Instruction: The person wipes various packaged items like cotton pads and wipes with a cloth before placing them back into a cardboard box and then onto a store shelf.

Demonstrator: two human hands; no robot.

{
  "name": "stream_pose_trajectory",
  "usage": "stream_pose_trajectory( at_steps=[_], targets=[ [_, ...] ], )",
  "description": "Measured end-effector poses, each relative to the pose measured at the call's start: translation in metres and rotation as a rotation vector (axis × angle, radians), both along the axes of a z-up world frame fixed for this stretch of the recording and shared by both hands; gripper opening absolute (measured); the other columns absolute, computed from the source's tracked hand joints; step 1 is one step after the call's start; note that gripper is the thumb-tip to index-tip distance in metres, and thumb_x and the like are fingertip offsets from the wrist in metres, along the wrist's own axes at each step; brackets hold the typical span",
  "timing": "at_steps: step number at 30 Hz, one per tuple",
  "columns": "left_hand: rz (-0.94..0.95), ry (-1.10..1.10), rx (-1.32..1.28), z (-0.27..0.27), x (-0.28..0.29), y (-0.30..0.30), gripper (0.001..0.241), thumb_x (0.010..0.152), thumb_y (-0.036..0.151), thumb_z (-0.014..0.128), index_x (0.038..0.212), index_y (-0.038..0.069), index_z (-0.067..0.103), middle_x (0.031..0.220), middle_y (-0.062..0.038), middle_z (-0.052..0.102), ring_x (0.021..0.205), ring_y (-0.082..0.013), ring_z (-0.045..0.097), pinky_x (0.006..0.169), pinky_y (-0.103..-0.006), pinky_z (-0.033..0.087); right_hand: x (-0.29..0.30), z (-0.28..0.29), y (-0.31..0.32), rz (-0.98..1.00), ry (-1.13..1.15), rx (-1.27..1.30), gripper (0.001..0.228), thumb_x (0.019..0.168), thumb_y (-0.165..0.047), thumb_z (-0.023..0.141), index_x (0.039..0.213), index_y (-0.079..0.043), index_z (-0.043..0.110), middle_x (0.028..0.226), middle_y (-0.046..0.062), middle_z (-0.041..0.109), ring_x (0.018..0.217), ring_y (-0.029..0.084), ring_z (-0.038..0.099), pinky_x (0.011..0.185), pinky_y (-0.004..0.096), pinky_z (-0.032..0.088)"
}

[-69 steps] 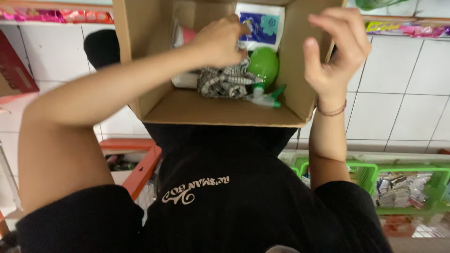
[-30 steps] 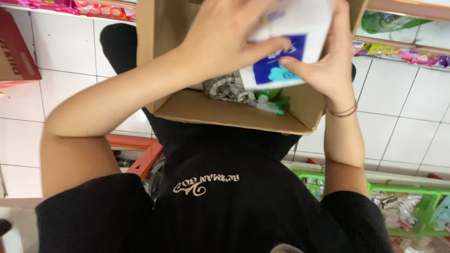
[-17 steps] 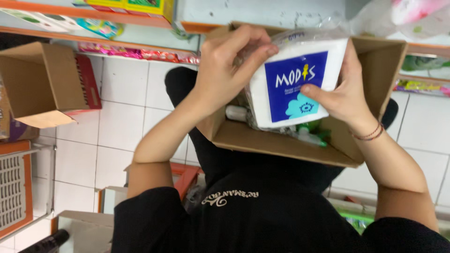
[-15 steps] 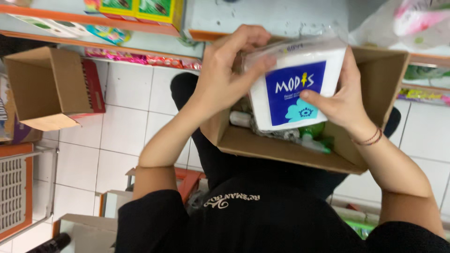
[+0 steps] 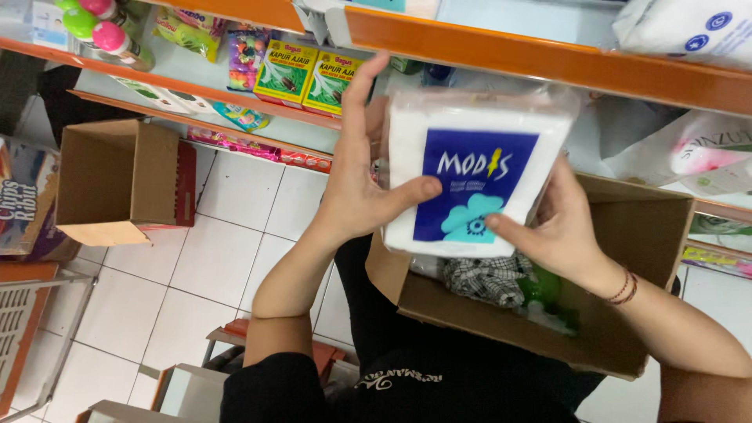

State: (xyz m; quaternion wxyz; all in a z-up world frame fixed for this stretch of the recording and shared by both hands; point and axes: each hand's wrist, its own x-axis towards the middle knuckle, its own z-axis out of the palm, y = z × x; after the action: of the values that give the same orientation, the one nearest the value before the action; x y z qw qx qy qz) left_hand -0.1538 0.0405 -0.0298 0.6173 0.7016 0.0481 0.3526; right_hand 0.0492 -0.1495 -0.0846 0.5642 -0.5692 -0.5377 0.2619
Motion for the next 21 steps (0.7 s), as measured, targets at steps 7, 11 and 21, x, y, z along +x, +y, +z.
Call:
stream_pose_trajectory(
  at_steps=[7, 11, 21],
  targets=[
    [0.274, 0.029, 0.331, 0.02, 0.014, 0.01, 0.103, 0.088, 0.016, 0.091, 0.16, 0.011, 0.018, 0.125, -0.008, 0.057, 0.114, -0.0184, 0.06, 0.097, -0.0321, 0.056, 0.041, 0.023, 0.013, -0.255, -0.416, 0.399, 0.107, 0.105, -0.005, 0.082, 0.166, -0.024, -0.003, 0.169, 0.001, 0.021, 0.151, 0.013, 0.034, 0.125, 0.031, 0.039],
    [0.462, -0.223, 0.545, 0.022, 0.043, 0.019, 0.075, 0.1, 0.003, 0.085, 0.152, 0.014, 0.032, 0.137, -0.008, 0.055, 0.122, -0.0169, 0.061, 0.107, -0.0296, 0.052, 0.064, 0.023, 0.03, -0.49, -0.673, 0.458, 0.108, 0.105, 0.0, 0.081, 0.172, -0.025, 0.0, 0.172, -0.008, 0.01, 0.159, 0.008, 0.02, 0.134, 0.025, 0.021],
    [0.589, -0.249, 0.505, 0.004, 0.093, 0.037, 0.045, 0.109, 0.0, 0.073, 0.148, 0.005, 0.051, 0.139, -0.009, 0.055, 0.121, -0.0215, 0.062, 0.101, -0.0281, 0.053, 0.047, 0.038, 0.048, -0.886, -1.163, 0.197, 0.098, 0.102, -0.006, 0.075, 0.169, -0.013, 0.004, 0.169, 0.012, 0.011, 0.15, 0.028, 0.026, 0.121, 0.035, 0.033]
  ],
)
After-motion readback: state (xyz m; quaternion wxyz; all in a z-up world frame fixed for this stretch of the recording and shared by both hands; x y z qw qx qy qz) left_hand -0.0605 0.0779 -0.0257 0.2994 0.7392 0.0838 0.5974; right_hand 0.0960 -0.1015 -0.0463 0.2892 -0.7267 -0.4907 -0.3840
